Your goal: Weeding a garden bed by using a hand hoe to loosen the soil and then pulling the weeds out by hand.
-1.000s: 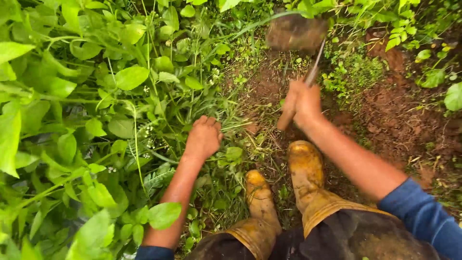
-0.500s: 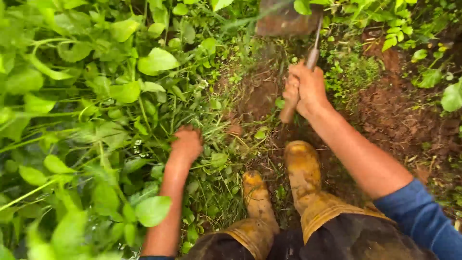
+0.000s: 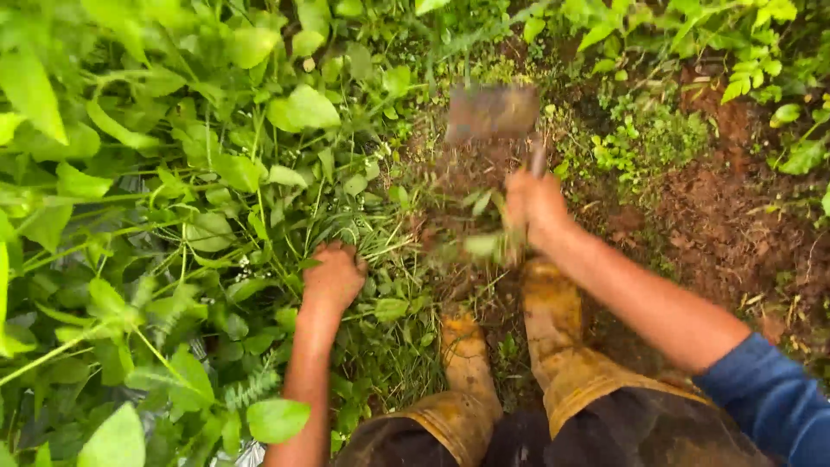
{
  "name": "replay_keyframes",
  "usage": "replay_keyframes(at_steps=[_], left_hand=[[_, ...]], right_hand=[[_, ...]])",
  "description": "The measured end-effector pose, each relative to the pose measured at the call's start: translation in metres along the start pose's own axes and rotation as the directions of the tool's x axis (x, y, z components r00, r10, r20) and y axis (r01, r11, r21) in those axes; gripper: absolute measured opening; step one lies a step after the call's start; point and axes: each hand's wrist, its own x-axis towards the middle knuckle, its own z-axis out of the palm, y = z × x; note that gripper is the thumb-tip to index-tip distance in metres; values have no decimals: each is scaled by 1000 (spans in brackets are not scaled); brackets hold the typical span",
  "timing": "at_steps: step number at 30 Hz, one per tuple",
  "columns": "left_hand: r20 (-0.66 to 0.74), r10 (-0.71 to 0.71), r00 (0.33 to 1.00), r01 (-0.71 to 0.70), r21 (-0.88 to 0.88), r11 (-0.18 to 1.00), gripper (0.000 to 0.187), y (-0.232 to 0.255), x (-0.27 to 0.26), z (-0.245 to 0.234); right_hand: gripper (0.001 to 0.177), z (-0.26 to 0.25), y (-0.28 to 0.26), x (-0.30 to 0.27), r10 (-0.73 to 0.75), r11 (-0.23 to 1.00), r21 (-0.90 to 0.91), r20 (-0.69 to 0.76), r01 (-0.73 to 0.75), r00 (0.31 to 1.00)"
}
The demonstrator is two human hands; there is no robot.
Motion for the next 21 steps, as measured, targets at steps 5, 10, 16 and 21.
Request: replay_keyframes(at_steps=[5,10,16,21], left_hand=[[95,-16,995,10,68,998,30,-52,64,81],[168,34,985,-37,12,999,31,51,9,-36],[-27,141,990,-136,124,983,29,150,-33,-117],[-502,459,733,-281,391,876,34,230,-2,-103]], right_hand=[[35,12,-33,44,-376,871,308,-81,382,923],[18,60,102,-8,-147,988,-31,52,149,988],[5,17,50,-25,-165,986,20,155,164,974],[14,-44,21,-12,-517,838,116,-149,534,843]])
